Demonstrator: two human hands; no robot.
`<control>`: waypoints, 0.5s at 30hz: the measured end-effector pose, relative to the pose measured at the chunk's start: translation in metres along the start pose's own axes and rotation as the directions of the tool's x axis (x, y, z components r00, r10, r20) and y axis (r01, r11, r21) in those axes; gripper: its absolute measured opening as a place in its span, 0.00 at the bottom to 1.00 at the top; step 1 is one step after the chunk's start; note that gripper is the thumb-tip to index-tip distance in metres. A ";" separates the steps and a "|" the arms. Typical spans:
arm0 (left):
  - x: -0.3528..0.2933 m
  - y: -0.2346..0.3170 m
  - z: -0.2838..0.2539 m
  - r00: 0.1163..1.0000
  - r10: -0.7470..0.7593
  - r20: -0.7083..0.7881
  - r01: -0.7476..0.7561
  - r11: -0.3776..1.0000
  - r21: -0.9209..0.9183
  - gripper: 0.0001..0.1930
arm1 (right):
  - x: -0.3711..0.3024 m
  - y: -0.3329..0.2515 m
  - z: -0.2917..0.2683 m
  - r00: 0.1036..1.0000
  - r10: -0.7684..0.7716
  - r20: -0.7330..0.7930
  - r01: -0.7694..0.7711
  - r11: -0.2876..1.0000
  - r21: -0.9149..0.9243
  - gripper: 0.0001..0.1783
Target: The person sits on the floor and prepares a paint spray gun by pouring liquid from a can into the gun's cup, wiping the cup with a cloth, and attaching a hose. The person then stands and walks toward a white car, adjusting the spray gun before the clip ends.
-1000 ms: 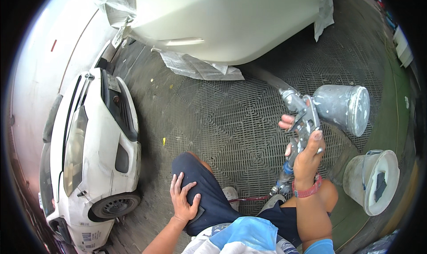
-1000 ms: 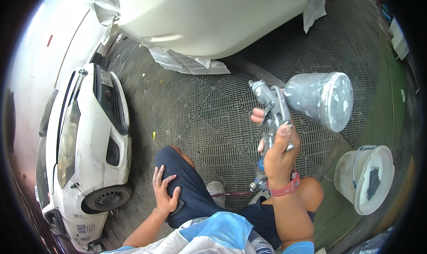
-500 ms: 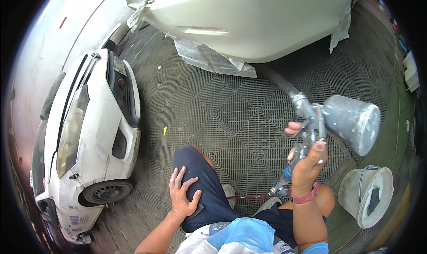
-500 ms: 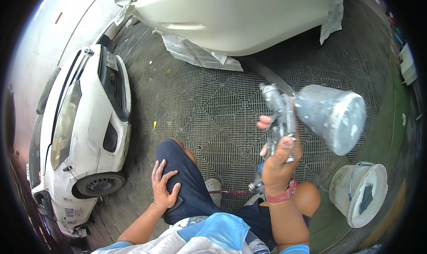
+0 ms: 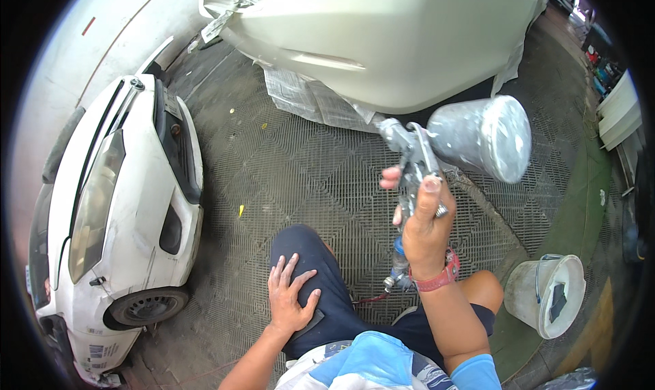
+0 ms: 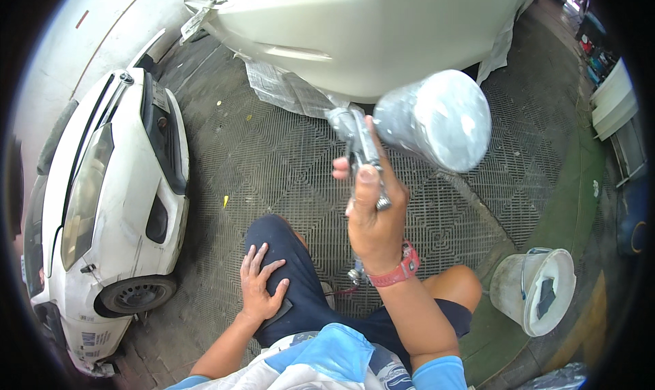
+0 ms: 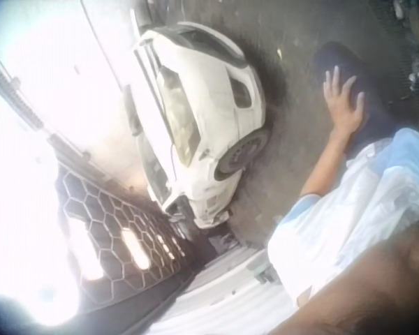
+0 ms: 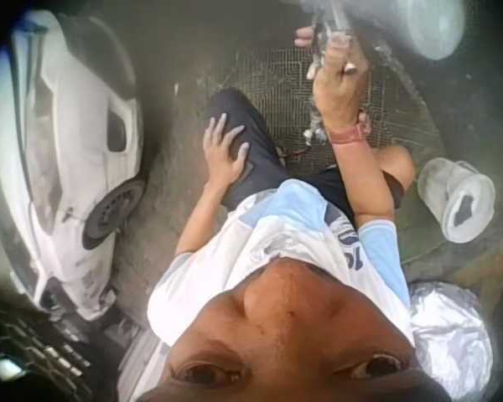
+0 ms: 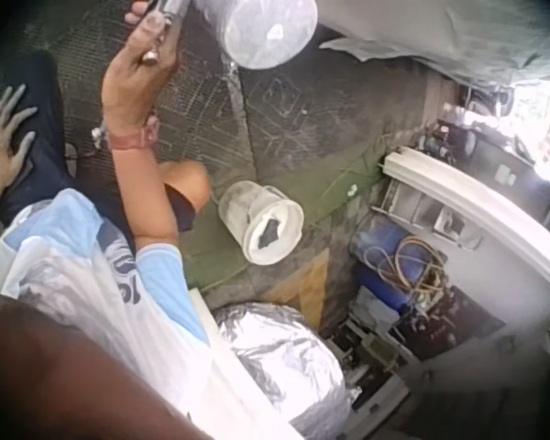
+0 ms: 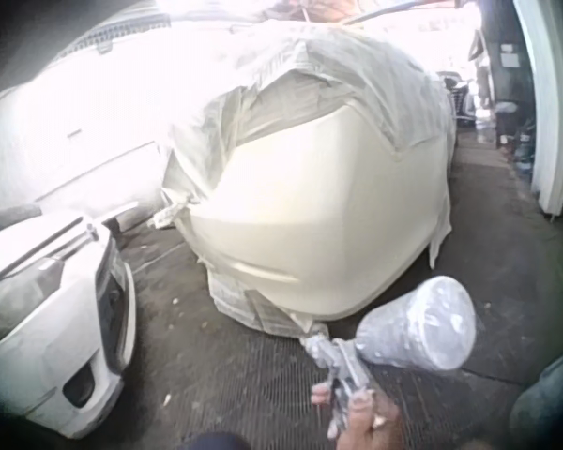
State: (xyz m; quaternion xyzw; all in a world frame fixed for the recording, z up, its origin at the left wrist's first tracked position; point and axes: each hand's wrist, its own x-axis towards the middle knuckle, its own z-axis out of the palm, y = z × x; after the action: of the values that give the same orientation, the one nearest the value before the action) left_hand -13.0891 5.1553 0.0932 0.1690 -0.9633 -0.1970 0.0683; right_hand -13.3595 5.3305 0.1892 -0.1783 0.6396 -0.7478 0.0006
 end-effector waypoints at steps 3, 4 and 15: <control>0.010 -0.006 0.001 1.000 0.007 0.001 -0.007 1.000 -0.023 0.23 | 0.009 -0.014 0.018 0.999 0.008 0.052 -0.010 1.000 0.025 0.36; 0.012 -0.009 0.001 1.000 0.008 0.002 -0.008 1.000 -0.030 0.23 | 0.011 -0.017 0.021 0.999 0.036 0.041 -0.038 0.998 0.045 0.37; 0.028 -0.034 0.004 1.000 0.029 0.000 -0.029 0.996 -0.083 0.24 | -0.001 -0.048 -0.026 0.871 0.057 -0.488 -0.063 0.998 0.006 0.40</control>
State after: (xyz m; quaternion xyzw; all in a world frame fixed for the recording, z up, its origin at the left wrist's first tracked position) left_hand -13.1053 5.1172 0.0774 0.1518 -0.9568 -0.2357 0.0775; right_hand -13.3548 5.3641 0.2314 0.0360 0.6280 -0.7649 -0.1384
